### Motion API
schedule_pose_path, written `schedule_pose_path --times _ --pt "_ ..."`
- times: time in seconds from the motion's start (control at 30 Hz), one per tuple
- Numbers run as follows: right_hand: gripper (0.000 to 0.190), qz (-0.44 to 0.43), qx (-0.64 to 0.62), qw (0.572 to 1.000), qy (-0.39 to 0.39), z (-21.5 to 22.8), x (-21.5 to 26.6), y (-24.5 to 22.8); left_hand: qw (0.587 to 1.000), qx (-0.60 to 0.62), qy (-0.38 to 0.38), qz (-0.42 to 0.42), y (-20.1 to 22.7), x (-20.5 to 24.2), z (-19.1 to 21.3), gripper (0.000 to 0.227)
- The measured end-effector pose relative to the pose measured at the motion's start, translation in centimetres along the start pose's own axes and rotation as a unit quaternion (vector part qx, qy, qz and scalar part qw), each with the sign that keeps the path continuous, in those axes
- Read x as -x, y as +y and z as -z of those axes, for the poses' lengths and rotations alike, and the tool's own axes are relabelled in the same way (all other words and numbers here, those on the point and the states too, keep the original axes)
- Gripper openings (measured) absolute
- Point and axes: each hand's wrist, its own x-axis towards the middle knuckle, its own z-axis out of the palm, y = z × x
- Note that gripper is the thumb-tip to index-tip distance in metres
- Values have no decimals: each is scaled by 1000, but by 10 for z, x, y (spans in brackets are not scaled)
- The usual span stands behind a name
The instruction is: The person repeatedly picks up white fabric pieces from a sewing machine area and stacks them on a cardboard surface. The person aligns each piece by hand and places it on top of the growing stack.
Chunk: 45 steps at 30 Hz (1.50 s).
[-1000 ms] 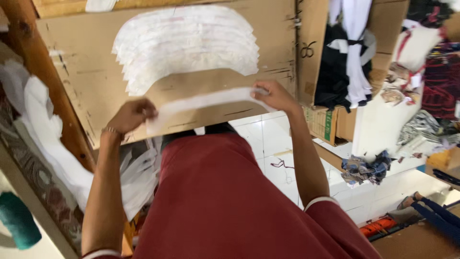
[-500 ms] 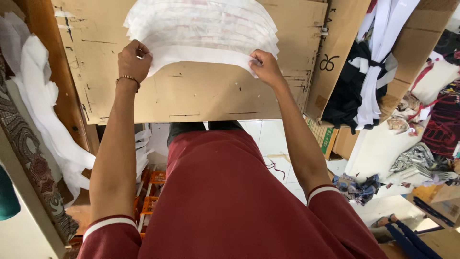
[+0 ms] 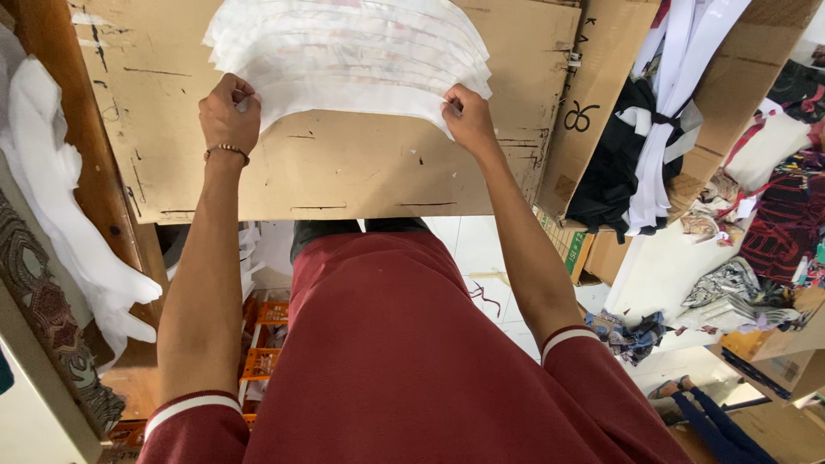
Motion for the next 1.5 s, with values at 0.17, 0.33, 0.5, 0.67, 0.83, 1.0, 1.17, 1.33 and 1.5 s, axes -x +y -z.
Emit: schedule_pose_path --times 0.17,0.33,0.5,0.67,0.83,1.0,1.17,1.33,1.5 --pt "11 17 22 1000 12 4 3 -11 1000 -27 14 -5 2 0 -1 10" --pt "29 39 28 999 6 21 15 -19 998 -40 37 -29 2 4 -2 24" --pt "30 -4 13 1000 -21 36 26 -8 997 -44 58 11 -7 20 -3 37" --pt "23 30 6 999 24 33 30 7 989 -11 142 44 -20 39 -18 35" --pt "18 -45 6 999 23 28 32 8 980 36 174 92 -30 45 -28 30" --pt "18 21 19 998 61 19 33 14 972 47 208 99 -29 45 -28 37" --pt "19 25 4 996 83 13 31 26 965 86 220 118 -25 47 -27 36" --pt "18 8 2 997 75 14 33 19 960 99 227 128 -23 49 -21 32" --pt "19 4 46 995 86 18 37 0 961 25 246 124 -23 54 -20 37"
